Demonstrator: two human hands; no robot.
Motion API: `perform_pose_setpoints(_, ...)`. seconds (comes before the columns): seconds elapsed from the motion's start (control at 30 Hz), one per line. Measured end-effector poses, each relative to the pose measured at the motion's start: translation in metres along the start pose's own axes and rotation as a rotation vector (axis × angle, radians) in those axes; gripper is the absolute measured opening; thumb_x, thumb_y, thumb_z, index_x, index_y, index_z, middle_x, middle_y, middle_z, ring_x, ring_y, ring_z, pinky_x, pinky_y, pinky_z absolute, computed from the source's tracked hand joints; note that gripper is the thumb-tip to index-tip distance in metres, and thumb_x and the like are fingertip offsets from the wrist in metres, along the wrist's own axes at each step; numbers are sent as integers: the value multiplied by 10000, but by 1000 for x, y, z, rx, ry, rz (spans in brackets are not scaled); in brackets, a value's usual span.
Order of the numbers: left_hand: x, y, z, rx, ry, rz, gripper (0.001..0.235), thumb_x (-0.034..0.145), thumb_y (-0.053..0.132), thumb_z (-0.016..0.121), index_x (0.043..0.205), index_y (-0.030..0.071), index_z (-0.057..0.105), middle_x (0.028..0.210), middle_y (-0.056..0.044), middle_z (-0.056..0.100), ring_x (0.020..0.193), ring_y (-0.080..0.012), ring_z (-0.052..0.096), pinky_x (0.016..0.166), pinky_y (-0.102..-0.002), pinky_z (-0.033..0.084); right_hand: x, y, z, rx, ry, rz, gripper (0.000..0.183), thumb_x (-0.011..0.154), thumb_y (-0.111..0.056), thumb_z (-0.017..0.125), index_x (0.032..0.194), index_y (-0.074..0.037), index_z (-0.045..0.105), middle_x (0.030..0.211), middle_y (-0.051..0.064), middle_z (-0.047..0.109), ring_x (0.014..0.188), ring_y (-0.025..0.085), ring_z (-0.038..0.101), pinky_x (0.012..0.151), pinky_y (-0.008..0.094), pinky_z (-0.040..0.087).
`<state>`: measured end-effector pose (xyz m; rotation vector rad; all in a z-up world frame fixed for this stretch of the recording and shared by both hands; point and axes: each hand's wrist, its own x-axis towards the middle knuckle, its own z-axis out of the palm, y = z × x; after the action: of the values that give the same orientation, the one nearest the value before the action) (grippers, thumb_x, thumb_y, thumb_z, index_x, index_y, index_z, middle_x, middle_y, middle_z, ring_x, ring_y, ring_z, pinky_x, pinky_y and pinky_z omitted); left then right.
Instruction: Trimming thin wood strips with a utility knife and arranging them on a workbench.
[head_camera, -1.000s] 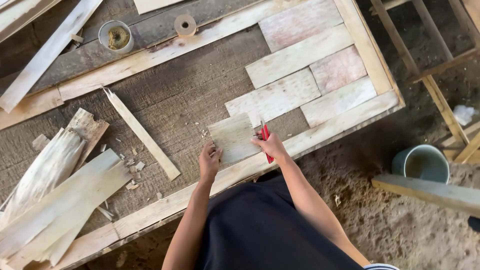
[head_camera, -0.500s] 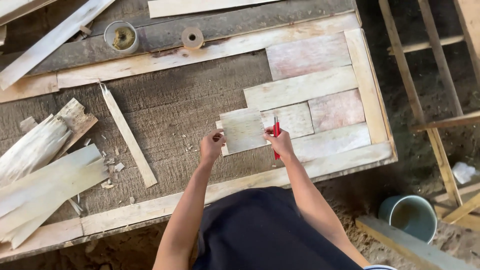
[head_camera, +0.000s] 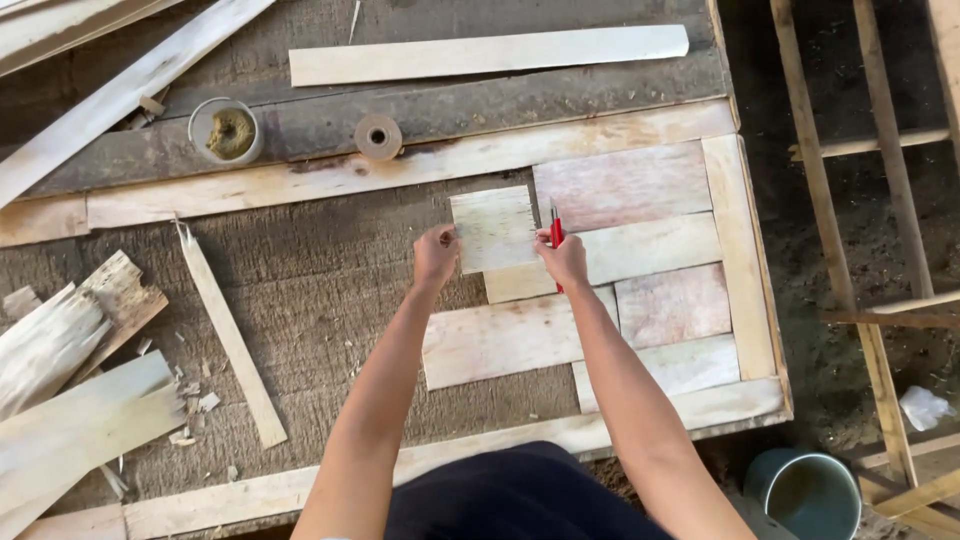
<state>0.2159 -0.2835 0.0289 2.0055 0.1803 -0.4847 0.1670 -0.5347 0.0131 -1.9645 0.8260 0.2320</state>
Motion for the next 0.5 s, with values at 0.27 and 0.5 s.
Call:
perform_pose_setpoints(0.27, 68, -20, 39, 69, -25, -27, 390, 978, 37, 652, 1365, 17, 610, 1088, -154, 683, 1034, -292, 711, 866, -455, 673, 68, -1, 0, -106, -23, -58, 326, 800, -270, 711, 1109, -195, 779, 1061, -2, 782, 974, 241, 741, 895, 418, 557)
perform_pose_setpoints(0.5, 67, -9, 34, 113, -57, -18, 444, 985, 18, 616, 1422, 72, 559, 1144, -145, 660, 1118, -295, 676, 935, -503, 640, 62, 0, 2, -118, -45, -36, 301, 794, -296, 713, 1079, -230, 784, 1036, -29, 782, 1060, 249, 720, 929, 421, 551)
